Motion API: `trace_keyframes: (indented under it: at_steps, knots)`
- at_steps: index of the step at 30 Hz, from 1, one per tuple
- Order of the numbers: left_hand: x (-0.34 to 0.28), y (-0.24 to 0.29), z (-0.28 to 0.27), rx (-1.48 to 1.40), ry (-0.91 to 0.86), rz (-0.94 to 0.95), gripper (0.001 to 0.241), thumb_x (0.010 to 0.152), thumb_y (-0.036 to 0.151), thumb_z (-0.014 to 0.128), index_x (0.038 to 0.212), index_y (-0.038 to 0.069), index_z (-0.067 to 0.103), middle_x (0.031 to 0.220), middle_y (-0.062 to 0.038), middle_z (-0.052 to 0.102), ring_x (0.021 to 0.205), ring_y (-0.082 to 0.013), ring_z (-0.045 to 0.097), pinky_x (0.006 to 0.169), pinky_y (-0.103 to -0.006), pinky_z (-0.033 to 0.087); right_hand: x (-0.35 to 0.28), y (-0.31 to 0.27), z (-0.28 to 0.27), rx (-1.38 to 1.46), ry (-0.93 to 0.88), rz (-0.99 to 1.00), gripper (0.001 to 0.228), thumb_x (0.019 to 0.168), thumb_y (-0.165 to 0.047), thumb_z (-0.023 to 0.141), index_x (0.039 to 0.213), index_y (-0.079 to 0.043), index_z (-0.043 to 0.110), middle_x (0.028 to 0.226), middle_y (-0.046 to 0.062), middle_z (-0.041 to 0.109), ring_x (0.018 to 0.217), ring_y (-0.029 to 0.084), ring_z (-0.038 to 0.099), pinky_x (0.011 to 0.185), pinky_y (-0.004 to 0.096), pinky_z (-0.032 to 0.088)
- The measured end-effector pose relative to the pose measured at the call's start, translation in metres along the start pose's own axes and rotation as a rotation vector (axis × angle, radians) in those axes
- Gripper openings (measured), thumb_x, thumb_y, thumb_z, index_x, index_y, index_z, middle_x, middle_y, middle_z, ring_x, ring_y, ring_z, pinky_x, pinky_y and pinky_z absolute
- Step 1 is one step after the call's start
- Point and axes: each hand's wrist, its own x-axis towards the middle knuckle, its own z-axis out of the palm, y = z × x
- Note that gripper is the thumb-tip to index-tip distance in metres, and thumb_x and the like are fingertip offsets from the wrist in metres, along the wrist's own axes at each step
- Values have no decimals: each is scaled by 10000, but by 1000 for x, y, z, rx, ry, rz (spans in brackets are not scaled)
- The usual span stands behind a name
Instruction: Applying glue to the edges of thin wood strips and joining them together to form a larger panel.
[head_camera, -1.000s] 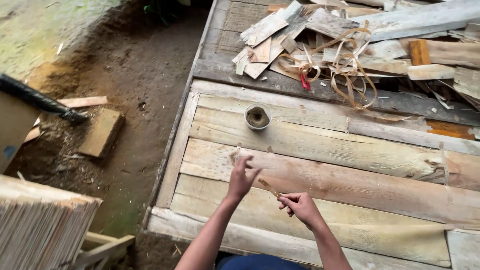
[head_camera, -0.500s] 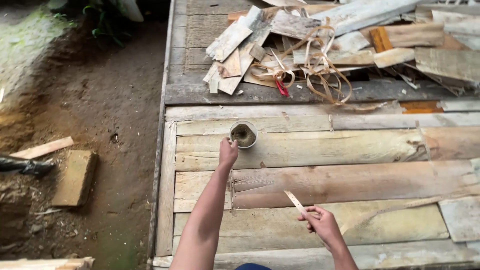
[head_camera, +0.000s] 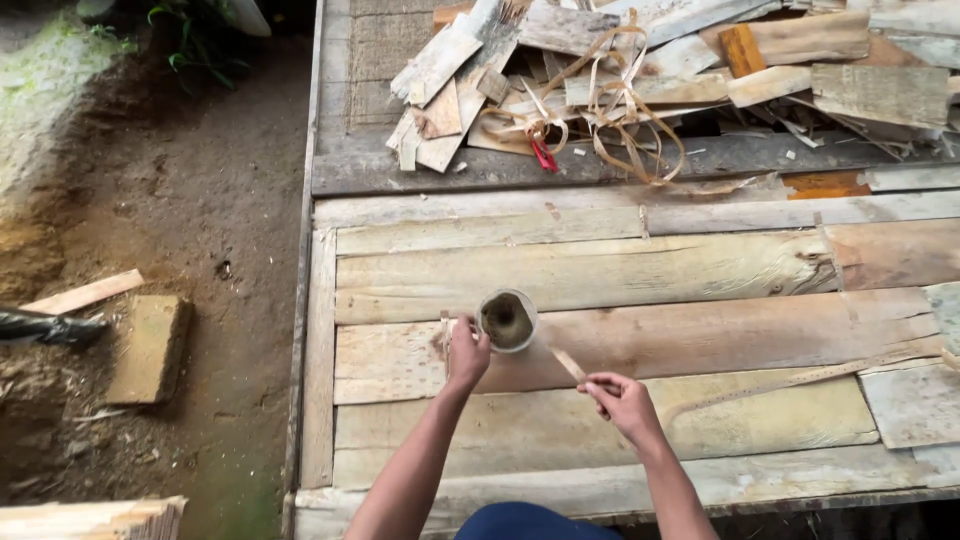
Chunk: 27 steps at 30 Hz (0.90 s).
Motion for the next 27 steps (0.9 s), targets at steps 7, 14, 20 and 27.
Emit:
trace_keyframes:
  at_steps: [7,14,20,27]
  knots:
    - [-78,-92,49,-36,-14,87,340,834,89,585,1168,99,526,1029,-161,587,864,-359,708,765,-447,592,22,38,0,31,-128,-155,278,930,-74,717,1185,38,710,976,185,779,729,173,700,681,292,602]
    - [-134,-103,49,-213,-16,21,299,908,72,580,1202,84,527,1083,-155,594,712,-284,745,700,-357,627,25,67,16,-66,-250,-173,228,925,-68,714,1136,9,752,1024,187,762,833,215,734,794,348,626]
    - [-173,-84,37,-84,190,138,332,982,123,572,1293,31,503,1189,-188,494,866,-374,719,733,-399,622,28,69,49,-168,-257,-162,221,872,-80,762,1076,6,772,871,169,769,666,212,757,648,326,652]
    - [-217,-40,19,356,-100,447,578,935,6,467,1500,92,378,1392,-150,494,657,-224,690,624,-334,575,23,52,68,-536,-128,-208,240,774,-165,755,990,-71,706,699,69,771,526,157,731,563,273,617]
